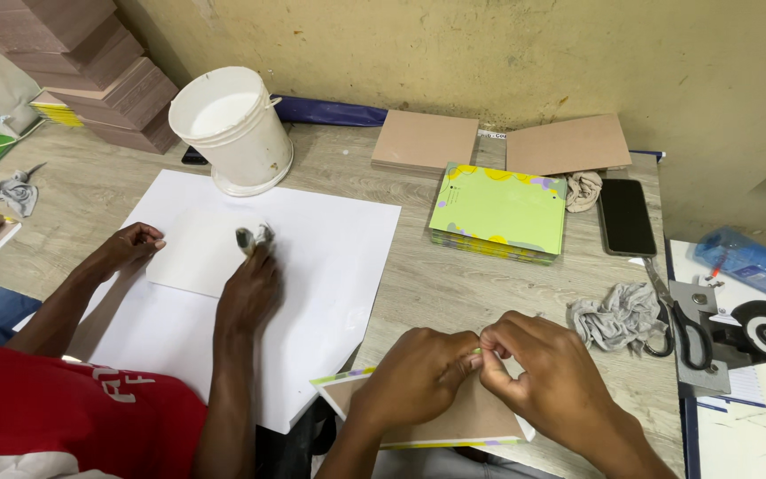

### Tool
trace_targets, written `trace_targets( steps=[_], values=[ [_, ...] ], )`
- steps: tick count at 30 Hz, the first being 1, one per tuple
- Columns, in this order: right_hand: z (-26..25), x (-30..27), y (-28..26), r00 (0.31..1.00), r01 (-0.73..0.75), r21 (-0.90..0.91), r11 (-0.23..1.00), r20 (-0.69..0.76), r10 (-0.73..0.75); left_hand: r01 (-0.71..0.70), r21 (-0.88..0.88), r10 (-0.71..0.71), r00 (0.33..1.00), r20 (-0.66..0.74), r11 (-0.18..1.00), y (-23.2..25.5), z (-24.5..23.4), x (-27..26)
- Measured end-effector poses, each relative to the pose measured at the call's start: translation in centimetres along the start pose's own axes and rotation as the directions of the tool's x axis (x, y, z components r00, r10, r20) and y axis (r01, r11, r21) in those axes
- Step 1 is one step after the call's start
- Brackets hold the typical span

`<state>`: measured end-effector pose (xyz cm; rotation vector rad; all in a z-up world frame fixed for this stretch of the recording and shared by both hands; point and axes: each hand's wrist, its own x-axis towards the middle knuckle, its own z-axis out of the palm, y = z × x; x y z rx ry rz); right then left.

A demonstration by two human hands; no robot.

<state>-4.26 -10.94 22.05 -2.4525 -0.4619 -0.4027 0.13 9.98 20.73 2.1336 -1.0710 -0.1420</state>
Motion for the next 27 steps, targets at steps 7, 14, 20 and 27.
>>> trace_targets(
  steps=[7,14,20,27],
  values=[
    [1.6,0.3,2.9,0.905,0.401,-0.152,0.903,-0.085,-0.416,0.152,-0.386,-0.11,0.986,0.129,0.91,-3.4,-1.2,1.3],
    [1.8,0.2,2.8,0.977,0.213,0.138,0.967,-0.054,-0.207,0.246,-0.617,-0.288,0.957,0.033,0.748,-4.4,-0.1,1.3],
    [0.6,0.3,3.6,0.702,-0.669,0.5,0.551,0.179,0.69,0.275,-0.665,-0.615,0.707,-0.35,0.694,-5.1,0.6,2.0],
    [8.0,-1.6,11.8,0.796,-0.416,0.831,0.37,0.136,0.59,0.238,-0.767,-0.724,0.572,-0.386,0.597,-11.6,4.4,1.7]
  ],
)
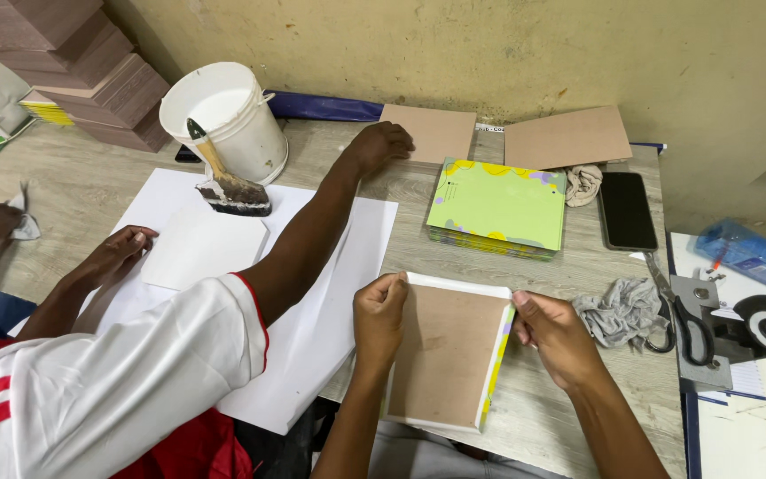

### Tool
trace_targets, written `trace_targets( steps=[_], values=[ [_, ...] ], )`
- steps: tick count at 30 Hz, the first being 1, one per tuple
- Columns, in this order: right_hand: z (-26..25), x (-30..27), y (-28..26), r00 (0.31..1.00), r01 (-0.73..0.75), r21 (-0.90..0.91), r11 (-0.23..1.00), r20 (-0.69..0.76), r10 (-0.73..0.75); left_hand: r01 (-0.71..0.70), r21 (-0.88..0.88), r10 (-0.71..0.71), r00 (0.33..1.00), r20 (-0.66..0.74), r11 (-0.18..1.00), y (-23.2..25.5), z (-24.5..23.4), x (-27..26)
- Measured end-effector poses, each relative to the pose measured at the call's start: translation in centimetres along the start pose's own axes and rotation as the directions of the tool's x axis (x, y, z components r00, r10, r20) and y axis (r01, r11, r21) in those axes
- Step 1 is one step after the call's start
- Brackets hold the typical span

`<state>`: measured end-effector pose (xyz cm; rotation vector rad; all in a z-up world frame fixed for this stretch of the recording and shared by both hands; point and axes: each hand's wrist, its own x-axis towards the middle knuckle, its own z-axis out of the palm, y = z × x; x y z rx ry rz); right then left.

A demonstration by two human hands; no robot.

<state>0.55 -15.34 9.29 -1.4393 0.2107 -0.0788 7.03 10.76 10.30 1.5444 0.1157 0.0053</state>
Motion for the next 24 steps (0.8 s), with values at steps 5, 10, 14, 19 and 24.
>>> trace_targets(
  steps=[5,10,14,19,24],
  values=[
    [-1.9,2.8,2.5,0.986,-0.131,0.03,0.991,0.111,0.127,0.102,-0.081,-0.08,0.969,0.236,0.991,-4.4,-1.0,3.3],
    [-2.6,6.0,2.7,0.969,-0.175,-0.145,0.974,0.149,0.197,0.184,0.028,-0.162,0.773,0.613,0.983,-9.1,-2.4,9.7],
    [-2.7,9.3,6.2,0.983,-0.133,-0.337,0.932,0.076,0.167,-0.17,0.326,-0.094,0.749,0.656,0.93,-6.4,-0.9,10.6],
    [-3.3,12.9,10.6,0.996,-0.014,-0.488,0.873,-0.085,-0.031,-0.487,0.58,0.064,0.798,0.599,0.652,-7.5,1.8,9.1],
    [-1.7,7.4,10.4,0.916,0.277,-0.945,0.173,0.206,-0.344,-0.502,0.783,0.224,0.865,0.45,0.367,-10.4,3.4,5.7]
  ],
)
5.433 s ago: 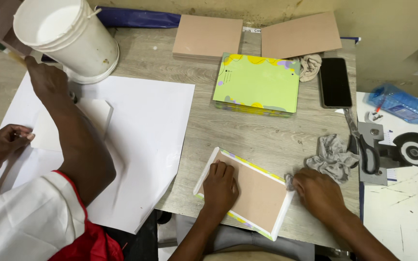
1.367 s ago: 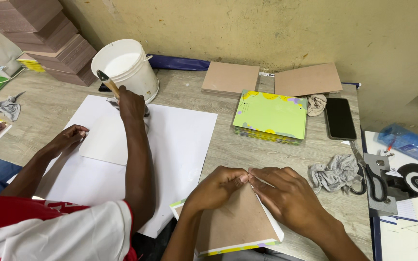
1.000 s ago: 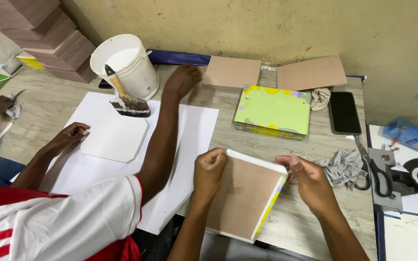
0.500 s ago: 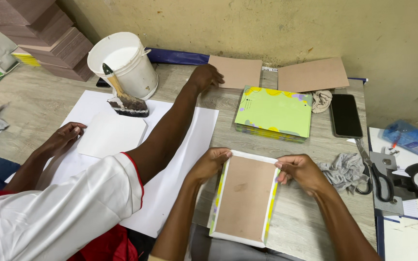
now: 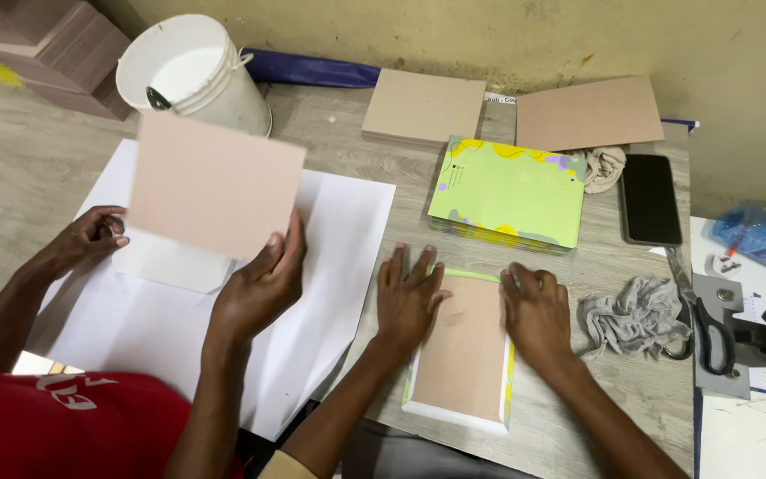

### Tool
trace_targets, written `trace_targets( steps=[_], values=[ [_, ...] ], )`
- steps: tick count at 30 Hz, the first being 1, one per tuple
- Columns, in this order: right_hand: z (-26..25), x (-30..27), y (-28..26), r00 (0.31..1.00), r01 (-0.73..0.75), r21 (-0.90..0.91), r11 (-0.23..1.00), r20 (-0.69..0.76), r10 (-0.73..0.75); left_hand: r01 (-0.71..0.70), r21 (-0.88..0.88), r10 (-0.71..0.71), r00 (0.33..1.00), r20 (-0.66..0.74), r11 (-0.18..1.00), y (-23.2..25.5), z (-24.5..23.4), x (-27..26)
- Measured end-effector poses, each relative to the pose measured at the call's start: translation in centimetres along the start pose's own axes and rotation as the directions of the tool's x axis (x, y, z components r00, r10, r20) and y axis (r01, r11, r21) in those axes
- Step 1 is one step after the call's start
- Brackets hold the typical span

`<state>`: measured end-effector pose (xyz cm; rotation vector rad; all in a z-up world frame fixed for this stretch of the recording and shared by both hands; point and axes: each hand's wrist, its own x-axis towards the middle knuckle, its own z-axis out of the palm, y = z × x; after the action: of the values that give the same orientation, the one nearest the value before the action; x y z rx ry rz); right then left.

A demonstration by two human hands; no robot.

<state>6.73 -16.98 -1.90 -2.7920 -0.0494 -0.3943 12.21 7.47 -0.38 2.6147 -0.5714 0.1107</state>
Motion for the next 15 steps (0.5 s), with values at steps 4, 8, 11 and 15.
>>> trace_targets(
  steps=[4,8,11,15],
  values=[
    [0.3,-1.6,-3.0,0.999,0.025,-0.195,0.98,0.035,-0.019,-0.099,0.115,0.101,0.995,-0.009,0.988,5.2,1.8,-0.8],
    [2.3,-1.5,-3.8,0.991,0.095,-0.101,0.99,-0.087,-0.104,-0.227,0.074,0.236,0.96,-0.148,0.971,4.7,4.5,-1.2],
    [3.3,-1.8,-3.5,0.979,0.057,-0.198,0.978,-0.18,-0.093,-0.199,0.069,0.207,0.965,-0.159,0.978,5.6,4.0,-1.0],
    [1.8,-3.3,-6.0,0.969,0.019,-0.265,0.964,-0.231,-0.082,-0.233,0.101,0.247,0.955,-0.162,0.967,5.3,3.6,-1.3]
  ],
)
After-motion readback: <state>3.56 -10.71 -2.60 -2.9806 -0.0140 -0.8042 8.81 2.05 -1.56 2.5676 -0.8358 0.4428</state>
